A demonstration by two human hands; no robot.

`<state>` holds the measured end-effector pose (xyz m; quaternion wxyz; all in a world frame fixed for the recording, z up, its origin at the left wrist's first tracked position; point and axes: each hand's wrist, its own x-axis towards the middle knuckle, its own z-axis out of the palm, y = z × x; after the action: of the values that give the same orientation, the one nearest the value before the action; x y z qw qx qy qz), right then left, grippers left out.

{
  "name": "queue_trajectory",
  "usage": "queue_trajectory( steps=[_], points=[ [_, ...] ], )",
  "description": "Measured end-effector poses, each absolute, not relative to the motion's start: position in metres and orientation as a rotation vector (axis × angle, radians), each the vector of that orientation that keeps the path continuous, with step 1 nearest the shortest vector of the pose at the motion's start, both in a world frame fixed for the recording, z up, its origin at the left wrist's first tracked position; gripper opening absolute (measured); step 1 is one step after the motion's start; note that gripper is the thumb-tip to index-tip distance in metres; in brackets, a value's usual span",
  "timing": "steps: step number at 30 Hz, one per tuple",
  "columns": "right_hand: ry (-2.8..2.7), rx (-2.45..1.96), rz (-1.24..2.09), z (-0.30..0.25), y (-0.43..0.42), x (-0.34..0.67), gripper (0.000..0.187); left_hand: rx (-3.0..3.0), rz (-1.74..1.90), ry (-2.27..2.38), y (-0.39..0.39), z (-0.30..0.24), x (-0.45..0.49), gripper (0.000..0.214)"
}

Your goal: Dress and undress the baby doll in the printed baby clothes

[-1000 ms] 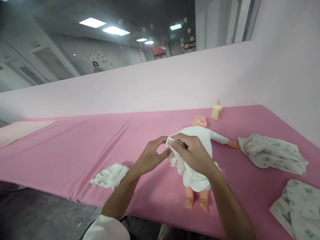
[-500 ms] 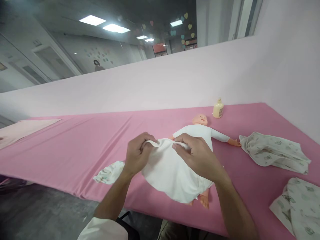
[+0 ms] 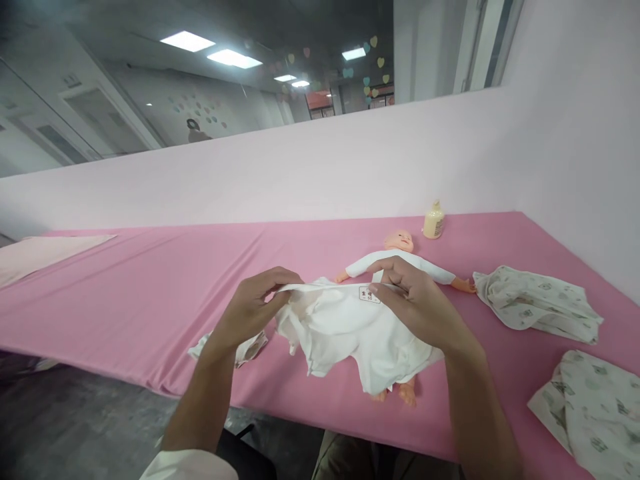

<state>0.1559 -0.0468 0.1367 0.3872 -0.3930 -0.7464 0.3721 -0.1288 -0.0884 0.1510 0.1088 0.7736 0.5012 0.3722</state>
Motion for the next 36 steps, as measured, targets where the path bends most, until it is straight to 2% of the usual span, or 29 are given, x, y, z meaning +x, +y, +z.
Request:
queue_trajectory(
  steps=[5, 12, 18, 25, 30, 34, 36],
  points=[
    [-2.074, -1.069, 0.894, 0.13, -0.048, 0.163, 0.03, 2.258, 0.921, 1.617, -0.094, 0.157, -0.156, 0.028],
    [-2.153, -1.131, 0.834, 0.127, -0.061, 0.168, 0.028, 1.964, 1.019, 1.743, -0.099, 0.135, -0.163, 0.025],
    [-2.06, -1.202, 0.718, 0.124, -0.068, 0.181, 0.026, 1.596, 1.098, 1.484, -0.11, 0.127, -0.16, 0.02],
    [-1.897, -1.398, 0.718, 0.126, -0.079, 0.194, 0.021, 1.823, 1.161, 1.566, -0.131, 0.144, -0.2, 0.019],
    [-2.171, -1.116, 1.087, 0.107, -0.096, 0.136, 0.02, 2.115, 0.823, 1.439, -0.13, 0.146, -0.184, 0.011],
    [-2.195, -1.021, 1.142, 0.087, -0.12, 0.076, 0.027, 2.415, 0.739, 1.338, -0.133, 0.15, -0.158, 0.024],
    [-2.188, -1.029, 1.064, 0.081, -0.126, 0.056, 0.015, 2.484, 0.691, 1.353, -0.136, 0.153, -0.15, 0.028]
  ],
)
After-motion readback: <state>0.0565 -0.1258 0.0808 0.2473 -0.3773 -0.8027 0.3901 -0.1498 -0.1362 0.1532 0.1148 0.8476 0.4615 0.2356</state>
